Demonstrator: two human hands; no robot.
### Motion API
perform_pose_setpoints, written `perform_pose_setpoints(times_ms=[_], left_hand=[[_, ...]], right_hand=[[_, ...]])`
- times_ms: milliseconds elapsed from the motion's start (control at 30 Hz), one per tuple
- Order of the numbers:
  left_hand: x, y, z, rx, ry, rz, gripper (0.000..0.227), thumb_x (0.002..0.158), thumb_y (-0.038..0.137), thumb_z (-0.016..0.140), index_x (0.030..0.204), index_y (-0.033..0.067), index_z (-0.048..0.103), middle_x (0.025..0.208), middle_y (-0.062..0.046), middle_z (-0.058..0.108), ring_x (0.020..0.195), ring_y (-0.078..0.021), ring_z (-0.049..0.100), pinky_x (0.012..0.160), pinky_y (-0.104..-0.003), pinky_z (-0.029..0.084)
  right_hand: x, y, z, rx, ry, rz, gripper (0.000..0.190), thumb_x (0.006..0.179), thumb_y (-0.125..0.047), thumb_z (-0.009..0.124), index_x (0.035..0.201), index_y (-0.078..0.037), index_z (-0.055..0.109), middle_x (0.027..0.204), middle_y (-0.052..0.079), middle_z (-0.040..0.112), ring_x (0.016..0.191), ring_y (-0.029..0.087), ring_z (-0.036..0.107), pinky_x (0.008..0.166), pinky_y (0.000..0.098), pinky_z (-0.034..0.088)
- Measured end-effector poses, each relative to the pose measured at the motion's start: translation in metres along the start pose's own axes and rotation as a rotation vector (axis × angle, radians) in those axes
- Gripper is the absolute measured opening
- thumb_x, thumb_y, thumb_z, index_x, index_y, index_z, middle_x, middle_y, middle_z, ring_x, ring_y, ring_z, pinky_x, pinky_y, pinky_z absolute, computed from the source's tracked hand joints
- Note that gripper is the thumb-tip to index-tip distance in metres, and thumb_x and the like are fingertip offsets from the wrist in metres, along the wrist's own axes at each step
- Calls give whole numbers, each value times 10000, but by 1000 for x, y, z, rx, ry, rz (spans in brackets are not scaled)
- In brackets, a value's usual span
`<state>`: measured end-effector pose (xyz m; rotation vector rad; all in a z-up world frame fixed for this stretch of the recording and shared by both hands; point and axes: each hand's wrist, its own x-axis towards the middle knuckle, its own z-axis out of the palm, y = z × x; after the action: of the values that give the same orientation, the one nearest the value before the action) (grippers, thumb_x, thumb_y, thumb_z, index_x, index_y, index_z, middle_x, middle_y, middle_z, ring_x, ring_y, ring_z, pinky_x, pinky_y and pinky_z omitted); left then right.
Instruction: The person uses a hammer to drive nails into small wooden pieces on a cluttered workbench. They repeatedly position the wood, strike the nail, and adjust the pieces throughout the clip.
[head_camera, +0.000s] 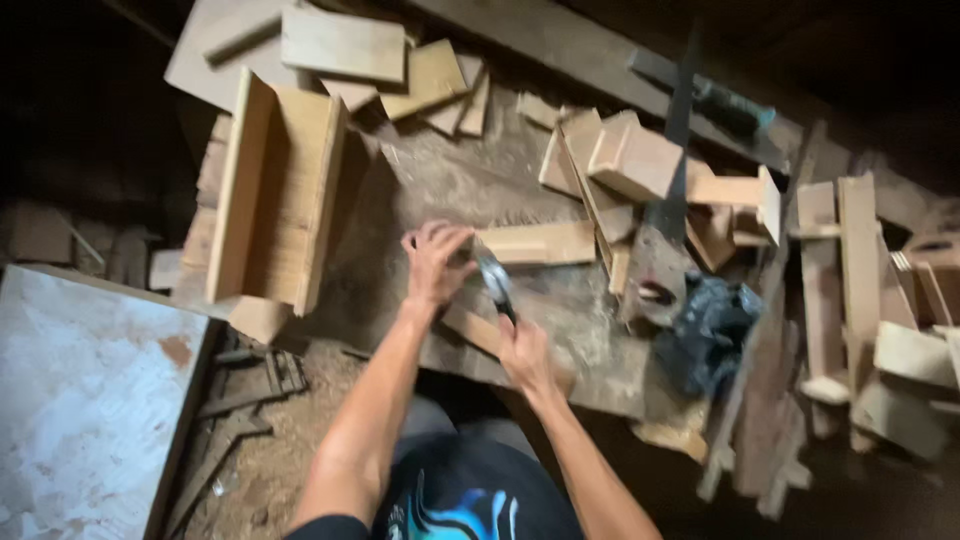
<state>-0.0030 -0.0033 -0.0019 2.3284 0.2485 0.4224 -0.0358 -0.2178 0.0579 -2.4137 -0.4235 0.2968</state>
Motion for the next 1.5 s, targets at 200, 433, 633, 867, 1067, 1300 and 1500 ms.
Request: perform_pose_setpoints(times_ms=[200,433,633,867,1067,1300,1500], left_hand=[[-8,1,2,-5,-47,17,690,659,236,918,1308,211,686,1260,9,681,1284,-249,523,1057,-533,303],[-8,0,0,-6,8,33,648,662,233,922,1271,204,702,1232,11,687,1264,-240,543,1068,-513,310],[-2,1,-4,-7,34,46,641,658,292,914,1257,200,706,1217,16,697,1243,-232,548,1056,-519,316],[-2,2,-3,19,36,37,625,707,307,900,1285,196,690,1252,15,680,1274,-239,522,1082,-533,296],[-9,7,0,15,35,23,661,701,288,890,1315,176,671,1276,-8,665,1296,-259,509,1120,-554,283],[-9,5,1,0,45,18,667,685,302,898,1304,177,682,1256,-9,677,1279,-259,516,1111,-548,279],[-9,9,1,19,24,-2,634,685,284,892,1283,183,704,1247,-3,689,1289,-257,514,1108,-535,287]], right_hand=[[-14,-5,-4,-95,-60,231,383,1011,-365,533,950,-12,669,749,307,655,754,537,649,644,581,486],[-9,-12,-9,-4,-9,192,386,1017,-359,511,991,-6,663,755,320,655,731,545,636,607,584,474],[4,-7,-5,70,-187,375,429,1027,-375,409,1018,-14,640,644,301,616,542,512,624,525,528,454],[1,18,-1,6,4,124,442,1049,-348,487,884,24,661,674,285,637,640,490,641,576,526,470],[-9,25,-4,44,47,180,421,1026,-335,516,851,23,654,692,283,638,669,481,667,589,526,484],[-11,15,0,23,29,159,431,1043,-362,516,913,10,690,675,287,636,636,482,661,567,525,492],[-4,-2,-4,-60,-103,242,408,1022,-373,502,1038,-8,685,628,290,611,583,486,636,527,542,448]])
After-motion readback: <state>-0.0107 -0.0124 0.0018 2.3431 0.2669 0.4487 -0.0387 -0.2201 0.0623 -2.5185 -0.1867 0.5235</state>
